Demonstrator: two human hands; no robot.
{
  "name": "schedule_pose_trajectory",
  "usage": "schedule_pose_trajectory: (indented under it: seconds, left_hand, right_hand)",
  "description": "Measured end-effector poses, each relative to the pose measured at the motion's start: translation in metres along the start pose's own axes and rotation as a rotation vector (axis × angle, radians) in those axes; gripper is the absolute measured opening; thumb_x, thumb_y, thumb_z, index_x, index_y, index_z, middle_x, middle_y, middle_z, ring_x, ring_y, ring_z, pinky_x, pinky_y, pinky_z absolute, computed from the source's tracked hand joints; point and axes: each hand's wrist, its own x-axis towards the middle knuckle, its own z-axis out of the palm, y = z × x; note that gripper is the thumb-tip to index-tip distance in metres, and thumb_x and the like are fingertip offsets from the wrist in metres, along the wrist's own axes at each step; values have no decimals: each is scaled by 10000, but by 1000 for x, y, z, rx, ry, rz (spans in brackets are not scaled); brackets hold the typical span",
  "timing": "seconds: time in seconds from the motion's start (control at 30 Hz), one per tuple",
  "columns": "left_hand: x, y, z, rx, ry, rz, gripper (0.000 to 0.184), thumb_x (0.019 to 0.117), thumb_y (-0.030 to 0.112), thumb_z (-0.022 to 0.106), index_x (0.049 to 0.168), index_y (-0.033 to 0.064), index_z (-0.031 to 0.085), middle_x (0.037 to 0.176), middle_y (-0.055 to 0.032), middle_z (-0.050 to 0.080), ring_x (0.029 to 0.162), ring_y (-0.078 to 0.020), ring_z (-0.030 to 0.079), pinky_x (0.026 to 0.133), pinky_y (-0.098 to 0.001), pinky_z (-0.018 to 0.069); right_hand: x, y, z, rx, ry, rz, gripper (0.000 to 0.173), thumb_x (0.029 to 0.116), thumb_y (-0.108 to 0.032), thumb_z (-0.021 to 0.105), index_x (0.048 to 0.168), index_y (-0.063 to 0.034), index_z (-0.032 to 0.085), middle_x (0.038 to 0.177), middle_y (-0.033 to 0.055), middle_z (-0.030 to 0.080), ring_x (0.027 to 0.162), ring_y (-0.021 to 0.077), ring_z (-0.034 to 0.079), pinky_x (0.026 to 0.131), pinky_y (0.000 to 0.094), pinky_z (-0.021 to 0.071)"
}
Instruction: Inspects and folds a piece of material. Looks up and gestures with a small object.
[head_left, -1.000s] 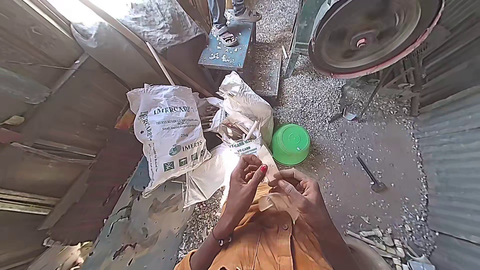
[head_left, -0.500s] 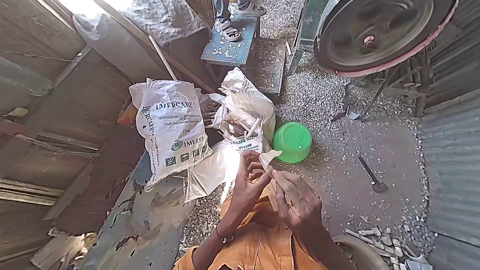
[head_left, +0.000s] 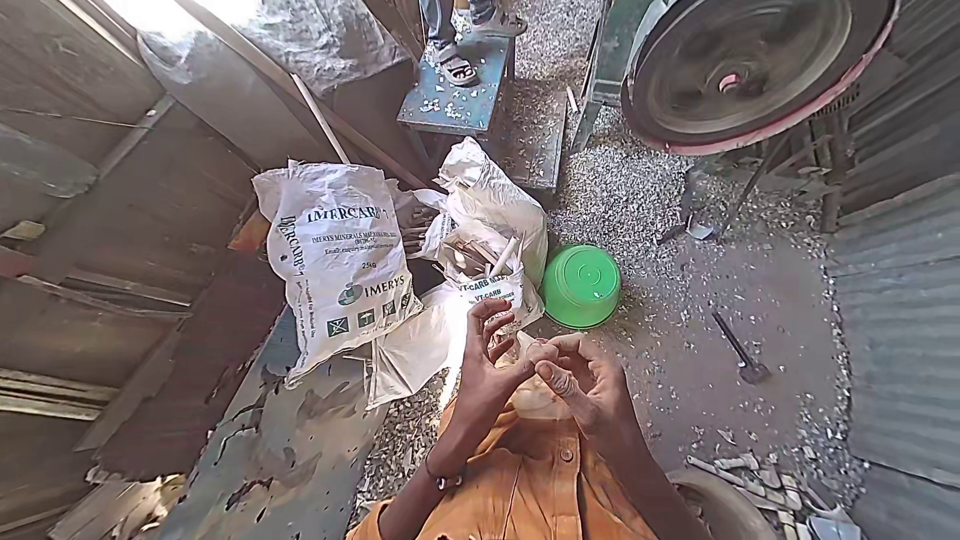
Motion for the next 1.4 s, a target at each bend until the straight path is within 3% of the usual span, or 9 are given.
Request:
schedule_pose_trajectory:
  seconds: [0.2,0.43,0.63,0.8,0.93,1.07,1.17,1.23,1.4]
  left_hand:
    - [1,-1,2,81,-19,124,873,658,297,907,1356,53,444,1367,-29,532,1274,-121,551,932,-294,566]
    - [1,-4,7,119,-41,200,733,759,216,835,1349,14,451,1344,-56,548,1265,-124,557,964,-293,555]
    - [-1,-3,11,65,-101,149,611,805,163,793,1310,21,480,1289,-34,569,1186,-100,599,902,-265,572]
    - [-1,0,9,-189,-186,-119,568,850,83,722,1333,75,423,1203,0,636,998,-92,687,776,-259,606]
    - [1,3,9,-285,-204,-271,523,881,37,658,1338,101,411,1142,-9,671,899,-101,699,716,-255,598]
    - [1,2,9,-212,-175,-119,610,788,-22,746,1298,79,425,1172,20,638,976,-78,694,776,-253,616]
    - [2,1,10,-85,-136,-2,686,730,75,832,1302,46,453,1213,3,591,1065,-81,660,827,-253,610]
    - [2,-4,11,24,-117,78,657,733,118,826,1289,40,483,1223,-8,591,1113,-86,629,852,-248,584]
    - [1,-14,12,173,-51,426,554,770,159,859,1219,64,549,1201,13,620,1171,-73,602,965,-272,554]
  right_hand:
    - [0,-2,-2,181,-41,136,91,977,-140,642,971,-70,700,870,-71,719,815,-18,670,775,172,568]
    - [-2,10,7,128,55,-101,115,1013,-128,606,970,-52,681,857,-62,719,787,3,690,742,186,595]
    - [0,10,1,150,43,-65,106,992,-121,630,964,-39,691,850,-39,719,772,22,690,734,198,595]
    - [-1,0,-4,265,25,56,219,898,55,684,1111,4,685,1003,-13,774,922,61,738,891,249,617]
    - [-4,-5,0,271,73,141,239,877,88,681,1104,16,662,957,-10,779,883,56,746,869,234,622]
    - [-5,-5,1,304,69,134,197,909,70,656,1095,11,631,897,-4,770,803,71,741,813,241,631]
    - [-3,2,4,318,92,129,111,937,12,640,1042,6,676,853,0,749,737,55,703,725,218,605]
    - [-2,5,6,283,126,143,80,945,-21,619,935,-54,692,769,-41,713,671,21,665,656,189,574]
    - [0,10,11,290,175,140,151,987,-30,565,894,-46,683,727,-41,686,610,24,639,597,194,568]
